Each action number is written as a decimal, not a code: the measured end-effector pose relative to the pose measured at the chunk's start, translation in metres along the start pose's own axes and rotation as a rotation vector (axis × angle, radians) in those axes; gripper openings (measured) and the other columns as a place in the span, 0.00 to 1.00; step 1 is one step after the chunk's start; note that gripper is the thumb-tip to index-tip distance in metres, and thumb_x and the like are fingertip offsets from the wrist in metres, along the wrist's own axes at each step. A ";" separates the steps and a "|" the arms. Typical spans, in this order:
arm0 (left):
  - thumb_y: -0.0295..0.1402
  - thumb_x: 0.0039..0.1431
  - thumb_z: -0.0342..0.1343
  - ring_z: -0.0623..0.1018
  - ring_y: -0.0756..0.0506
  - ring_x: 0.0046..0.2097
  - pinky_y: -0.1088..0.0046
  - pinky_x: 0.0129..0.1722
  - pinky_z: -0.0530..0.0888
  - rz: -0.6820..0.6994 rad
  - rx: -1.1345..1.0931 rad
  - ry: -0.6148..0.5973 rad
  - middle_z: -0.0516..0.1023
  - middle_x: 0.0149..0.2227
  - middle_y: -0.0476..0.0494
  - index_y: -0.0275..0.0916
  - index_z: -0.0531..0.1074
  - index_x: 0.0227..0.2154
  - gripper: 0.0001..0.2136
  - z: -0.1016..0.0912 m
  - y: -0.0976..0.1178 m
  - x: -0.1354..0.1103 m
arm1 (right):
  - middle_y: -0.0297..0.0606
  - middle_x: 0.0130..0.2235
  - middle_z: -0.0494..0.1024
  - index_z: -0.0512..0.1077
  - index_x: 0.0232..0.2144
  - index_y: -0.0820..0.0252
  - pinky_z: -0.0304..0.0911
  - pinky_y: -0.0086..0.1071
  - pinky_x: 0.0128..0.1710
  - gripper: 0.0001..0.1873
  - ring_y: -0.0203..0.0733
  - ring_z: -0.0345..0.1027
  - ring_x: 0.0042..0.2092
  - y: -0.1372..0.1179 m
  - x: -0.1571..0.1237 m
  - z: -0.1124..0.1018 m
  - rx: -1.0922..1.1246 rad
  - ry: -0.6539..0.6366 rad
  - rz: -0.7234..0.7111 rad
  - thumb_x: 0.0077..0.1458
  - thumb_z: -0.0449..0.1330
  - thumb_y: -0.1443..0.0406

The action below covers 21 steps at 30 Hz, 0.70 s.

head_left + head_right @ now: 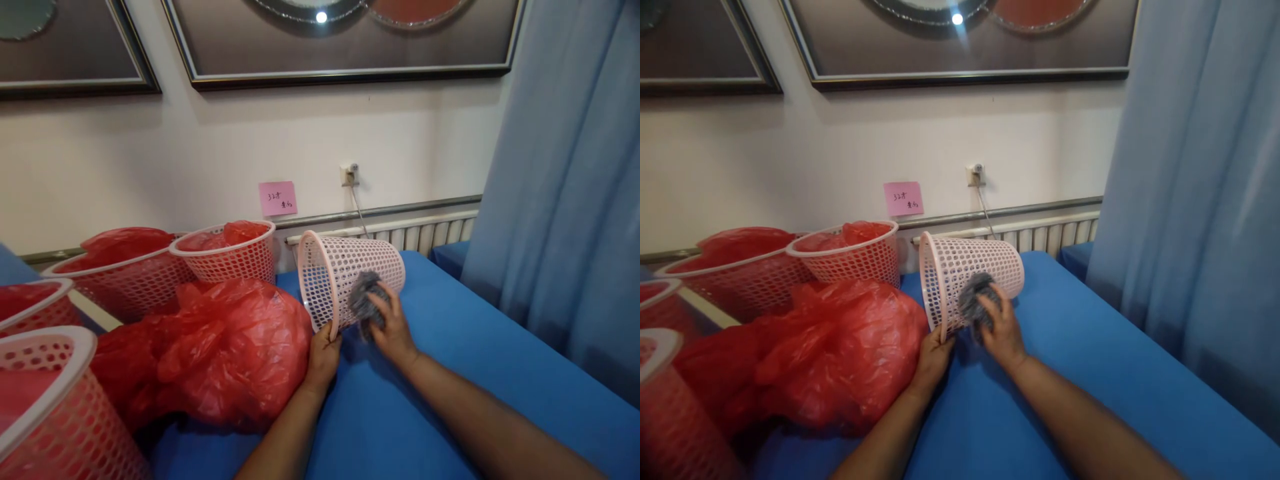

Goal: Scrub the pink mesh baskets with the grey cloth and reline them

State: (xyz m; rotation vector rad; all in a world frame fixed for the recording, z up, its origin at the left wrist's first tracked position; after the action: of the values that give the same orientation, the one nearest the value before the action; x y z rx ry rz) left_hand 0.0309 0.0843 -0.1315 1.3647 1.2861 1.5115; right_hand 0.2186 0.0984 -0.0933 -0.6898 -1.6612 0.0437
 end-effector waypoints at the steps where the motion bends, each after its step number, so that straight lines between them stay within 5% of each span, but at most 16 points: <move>1: 0.28 0.47 0.57 0.81 0.38 0.48 0.57 0.57 0.73 0.003 0.019 -0.009 0.85 0.42 0.43 0.36 0.80 0.42 0.17 0.001 0.000 0.000 | 0.47 0.65 0.61 0.67 0.60 0.54 0.59 0.53 0.66 0.27 0.52 0.58 0.66 0.029 0.000 -0.005 -0.038 0.066 0.125 0.57 0.56 0.69; 4: 0.27 0.48 0.55 0.80 0.38 0.48 0.55 0.58 0.72 0.016 0.086 -0.019 0.84 0.41 0.43 0.36 0.80 0.41 0.17 0.003 -0.002 0.001 | 0.49 0.55 0.68 0.70 0.56 0.59 0.61 0.55 0.64 0.25 0.53 0.65 0.60 0.099 -0.003 -0.023 -0.146 0.265 0.458 0.55 0.58 0.66; 6: 0.25 0.47 0.54 0.79 0.38 0.47 0.55 0.58 0.71 0.033 0.125 -0.034 0.84 0.41 0.43 0.37 0.80 0.40 0.17 0.006 -0.001 0.000 | 0.49 0.53 0.69 0.71 0.55 0.60 0.62 0.57 0.63 0.25 0.55 0.65 0.59 0.109 -0.002 -0.032 -0.174 0.312 0.528 0.54 0.58 0.65; 8: 0.22 0.47 0.53 0.79 0.38 0.47 0.55 0.58 0.70 0.057 0.158 -0.060 0.83 0.40 0.43 0.38 0.81 0.38 0.17 0.009 0.002 -0.002 | 0.51 0.58 0.66 0.70 0.57 0.58 0.61 0.57 0.63 0.26 0.56 0.62 0.63 0.086 0.004 -0.033 -0.171 0.256 0.419 0.55 0.58 0.66; 11: 0.23 0.49 0.54 0.79 0.38 0.46 0.57 0.56 0.71 0.130 0.246 -0.109 0.83 0.39 0.42 0.39 0.81 0.37 0.15 0.015 0.015 -0.008 | 0.47 0.67 0.57 0.67 0.62 0.50 0.61 0.55 0.64 0.31 0.55 0.56 0.67 0.010 0.008 -0.024 -0.125 0.027 -0.003 0.56 0.59 0.70; 15: 0.33 0.54 0.61 0.79 0.39 0.45 0.63 0.50 0.75 0.203 0.195 -0.069 0.82 0.43 0.40 0.38 0.77 0.47 0.16 0.019 0.044 -0.023 | 0.45 0.64 0.61 0.68 0.62 0.46 0.68 0.49 0.59 0.31 0.51 0.63 0.62 -0.060 -0.002 -0.020 -0.037 -0.114 -0.394 0.57 0.59 0.71; 18: 0.40 0.60 0.59 0.79 0.42 0.43 0.67 0.46 0.76 0.179 0.114 -0.007 0.82 0.42 0.42 0.37 0.77 0.47 0.17 0.021 0.056 -0.030 | 0.44 0.62 0.65 0.70 0.59 0.48 0.69 0.47 0.58 0.28 0.50 0.65 0.59 -0.054 0.000 -0.023 -0.030 -0.112 -0.418 0.57 0.58 0.71; 21: 0.44 0.63 0.56 0.79 0.42 0.42 0.68 0.45 0.76 0.106 0.112 0.028 0.82 0.38 0.43 0.35 0.79 0.43 0.17 0.022 0.050 -0.030 | 0.46 0.63 0.64 0.71 0.55 0.52 0.65 0.50 0.61 0.25 0.52 0.63 0.63 -0.006 0.010 -0.029 -0.075 -0.006 -0.177 0.55 0.58 0.71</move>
State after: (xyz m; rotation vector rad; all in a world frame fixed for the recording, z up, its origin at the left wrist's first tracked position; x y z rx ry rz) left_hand 0.0632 0.0482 -0.0921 1.5086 1.3518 1.5541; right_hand 0.2426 0.0883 -0.0751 -0.5966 -1.7309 -0.1433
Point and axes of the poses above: each hand's wrist, its own x-axis towards the middle knuckle, its own z-axis out of the palm, y = z × x, the point moved 5 cm from there along x, towards the middle knuckle
